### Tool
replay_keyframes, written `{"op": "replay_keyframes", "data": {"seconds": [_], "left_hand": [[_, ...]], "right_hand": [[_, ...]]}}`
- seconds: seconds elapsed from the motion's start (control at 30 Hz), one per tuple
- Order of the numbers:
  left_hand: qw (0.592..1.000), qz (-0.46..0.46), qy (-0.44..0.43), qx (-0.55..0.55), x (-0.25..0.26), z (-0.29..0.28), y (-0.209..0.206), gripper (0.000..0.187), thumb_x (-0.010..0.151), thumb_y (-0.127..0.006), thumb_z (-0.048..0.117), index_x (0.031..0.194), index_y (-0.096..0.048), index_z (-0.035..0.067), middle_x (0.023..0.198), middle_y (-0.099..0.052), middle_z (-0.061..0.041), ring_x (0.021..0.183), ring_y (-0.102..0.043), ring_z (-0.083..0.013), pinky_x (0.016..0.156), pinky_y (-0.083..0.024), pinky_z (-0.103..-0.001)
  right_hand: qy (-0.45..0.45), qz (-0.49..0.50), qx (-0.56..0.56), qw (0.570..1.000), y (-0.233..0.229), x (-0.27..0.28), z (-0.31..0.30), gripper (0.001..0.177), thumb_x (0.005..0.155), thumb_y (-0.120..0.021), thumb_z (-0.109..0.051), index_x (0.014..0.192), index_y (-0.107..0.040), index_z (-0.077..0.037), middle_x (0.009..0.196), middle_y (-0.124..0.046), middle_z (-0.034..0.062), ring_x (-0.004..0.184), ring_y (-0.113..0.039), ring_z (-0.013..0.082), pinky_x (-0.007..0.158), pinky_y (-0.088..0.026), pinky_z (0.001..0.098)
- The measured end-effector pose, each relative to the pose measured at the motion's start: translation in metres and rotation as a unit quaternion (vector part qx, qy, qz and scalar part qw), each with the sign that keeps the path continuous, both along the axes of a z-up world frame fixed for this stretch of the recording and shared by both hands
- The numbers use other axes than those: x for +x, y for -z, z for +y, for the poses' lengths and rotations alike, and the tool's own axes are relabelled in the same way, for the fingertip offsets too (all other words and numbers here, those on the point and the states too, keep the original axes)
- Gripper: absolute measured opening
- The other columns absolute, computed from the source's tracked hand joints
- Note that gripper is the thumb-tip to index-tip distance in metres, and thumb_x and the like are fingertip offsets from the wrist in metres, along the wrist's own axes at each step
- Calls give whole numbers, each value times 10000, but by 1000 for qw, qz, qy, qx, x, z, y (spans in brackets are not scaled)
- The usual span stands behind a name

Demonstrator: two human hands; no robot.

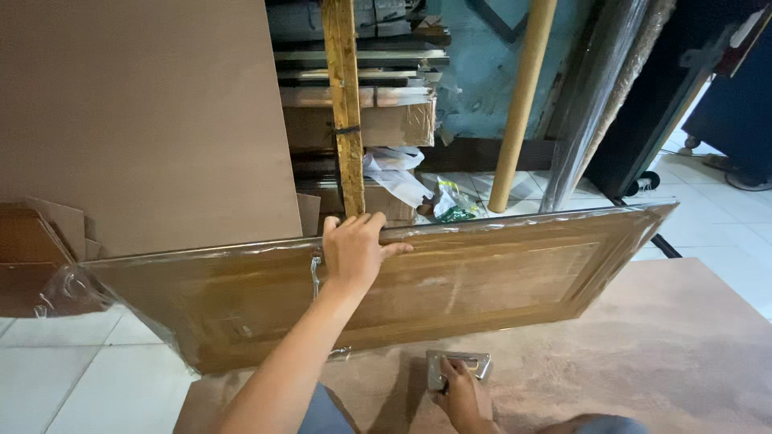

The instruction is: The person wraps a picture frame in plastic film and secures it using a staple gun.

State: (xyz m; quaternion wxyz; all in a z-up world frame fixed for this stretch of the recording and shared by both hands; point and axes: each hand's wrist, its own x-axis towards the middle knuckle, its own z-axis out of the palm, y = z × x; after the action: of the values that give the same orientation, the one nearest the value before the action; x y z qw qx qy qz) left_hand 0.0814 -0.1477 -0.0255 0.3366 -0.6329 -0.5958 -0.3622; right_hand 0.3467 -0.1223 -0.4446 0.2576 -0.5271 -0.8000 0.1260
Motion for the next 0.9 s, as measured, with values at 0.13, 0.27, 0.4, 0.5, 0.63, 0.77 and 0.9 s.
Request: {"op": "replay_keyframes", "data": {"seconds": [0.13,0.27,0.4,0.5,0.63,0.77,0.9], "left_hand": [[998,24,10,-60,-3,-1,0,607,721,-812,705,1023,-736,184,952,-771,2,884,-698,-208,993,-432,-456],[986,35,165,16,-12,5,5,431,822,-885,140,1159,-618,165,1147,-664,-27,914,-690,-220,884,-483,-382],[976,30,158,149,-6,19,12,131,885,-841,146,932,-731,199,996,-714,38,832,-679,-184,786,-428,-357],[980,48,103,161,-14,39,30,95,898,-780,215,926,-713,276,950,-661,86,855,-691,-120,854,-508,-295],[976,37,97,190,-16,42,28,90,884,-804,196,911,-725,230,912,-629,37,774,-665,-156,787,-524,-318],[981,42,83,168,-20,54,37,140,858,-815,237,949,-712,263,925,-582,38,812,-655,-150,802,-499,-314],[983,15,103,149,-20,52,29,88,908,-771,300,914,-690,268,925,-559,59,818,-658,-138,825,-501,-313]], "right_hand": [[32,-188,-113,975,-96,-5,-40,828,630,-916,-531,1356,-519,-484,1355,-558,-200,1241,-589,121,900,-562,455],[-2,-207,-145,968,-154,-28,-31,677,708,-847,-574,1297,-567,-394,1397,-536,-123,1229,-580,252,961,-531,521],[-27,-11,329,944,-286,-81,1,276,837,-739,-389,1086,-713,-274,1191,-693,-42,1357,-501,364,832,-454,604],[-20,27,449,893,-370,-95,34,223,879,-780,-268,1094,-721,-265,1223,-640,6,1263,-534,264,1134,-262,589],[-105,117,465,871,-390,-105,68,177,886,-800,-242,1046,-724,-248,1243,-708,-42,1266,-617,208,1198,-85,625],[-115,170,474,856,-388,-108,83,136,856,-823,-175,966,-770,-236,1027,-767,-41,1018,-698,183,1154,-240,548],[-119,183,477,851,-379,-113,103,92,884,-791,-163,941,-763,-230,1030,-762,-65,954,-692,183,1064,-318,486]]}}
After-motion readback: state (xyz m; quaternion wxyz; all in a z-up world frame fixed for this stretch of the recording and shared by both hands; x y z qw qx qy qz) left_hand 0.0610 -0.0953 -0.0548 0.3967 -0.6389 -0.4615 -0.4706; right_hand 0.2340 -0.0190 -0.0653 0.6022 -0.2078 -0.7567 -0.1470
